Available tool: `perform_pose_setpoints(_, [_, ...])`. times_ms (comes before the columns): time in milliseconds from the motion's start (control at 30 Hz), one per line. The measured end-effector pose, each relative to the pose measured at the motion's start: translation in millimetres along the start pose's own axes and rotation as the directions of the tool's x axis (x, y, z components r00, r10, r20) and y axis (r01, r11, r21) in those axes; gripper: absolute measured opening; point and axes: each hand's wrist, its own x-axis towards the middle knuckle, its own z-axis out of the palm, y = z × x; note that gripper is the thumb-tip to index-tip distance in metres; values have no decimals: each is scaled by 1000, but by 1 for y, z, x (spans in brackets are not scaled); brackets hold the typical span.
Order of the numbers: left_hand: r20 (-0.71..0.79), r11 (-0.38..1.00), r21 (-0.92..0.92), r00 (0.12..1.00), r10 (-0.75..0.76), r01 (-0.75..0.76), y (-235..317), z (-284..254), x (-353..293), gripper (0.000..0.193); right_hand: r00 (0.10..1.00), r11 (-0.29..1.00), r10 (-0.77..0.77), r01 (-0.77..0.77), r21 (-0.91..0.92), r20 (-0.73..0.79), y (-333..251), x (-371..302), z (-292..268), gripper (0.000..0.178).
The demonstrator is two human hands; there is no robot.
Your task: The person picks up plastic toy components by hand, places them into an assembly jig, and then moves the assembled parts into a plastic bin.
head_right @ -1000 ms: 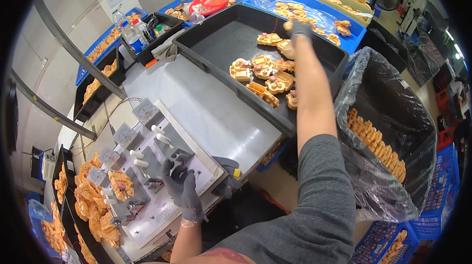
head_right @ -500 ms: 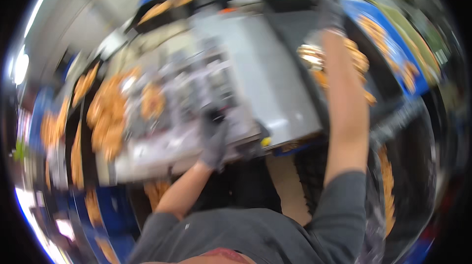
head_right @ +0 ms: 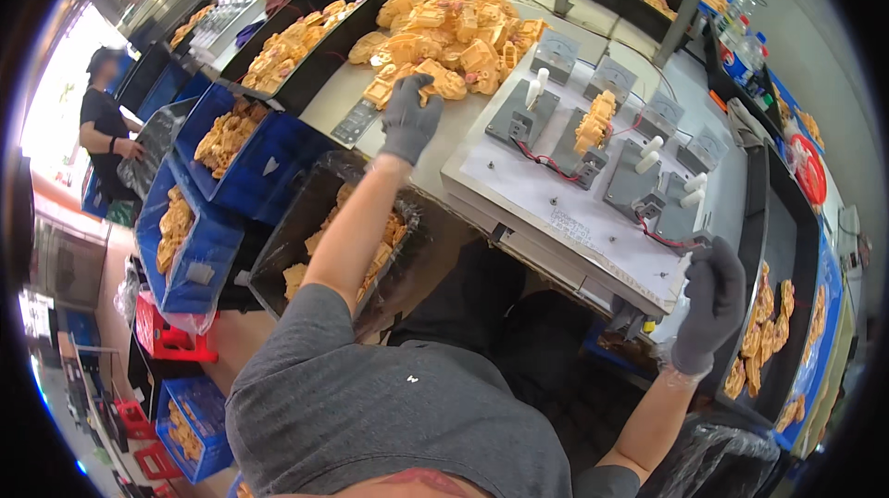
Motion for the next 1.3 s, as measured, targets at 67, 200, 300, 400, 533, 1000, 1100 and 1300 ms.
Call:
perform_pose_setpoints(67, [121,930,272,968,222,-247,-4,12,19,26,989,988,143,-141,59,-27,2,-8,6,30])
perform_pose_setpoints(200, [422,406,681,780,462,-609,-33,68,42,22,972,954,232,-221,202,-32,22,-21,12,27])
perform_pose_setpoints(300, [567,435,571,718,404,-696,-29,87,57,16,960,956,253,-229,185,-119,21,-32,0,26])
perform_pose_setpoints(400, [624,383,482,615,482,-788,-41,82,64,13,944,964,250,-223,142,-213,28,-39,-18,26])
perform_pose_setpoints(533, [568,375,420,562,601,-826,-22,42,71,12,922,968,243,-252,11,-300,45,-36,-34,27])
perform_pose_setpoints(1000, [351,680,-732,840,413,-28,138,4,-15,46,943,993,8,-47,-109,-332,99,-12,5,36])
perform_pose_setpoints(1100, [349,294,-927,816,461,231,209,28,-48,45,975,982,142,-117,151,-171,108,-15,2,38])
perform_pose_setpoints(1300, [723,246,-686,605,332,685,304,88,-56,40,976,932,194,-151,329,-100,108,-21,-5,36])
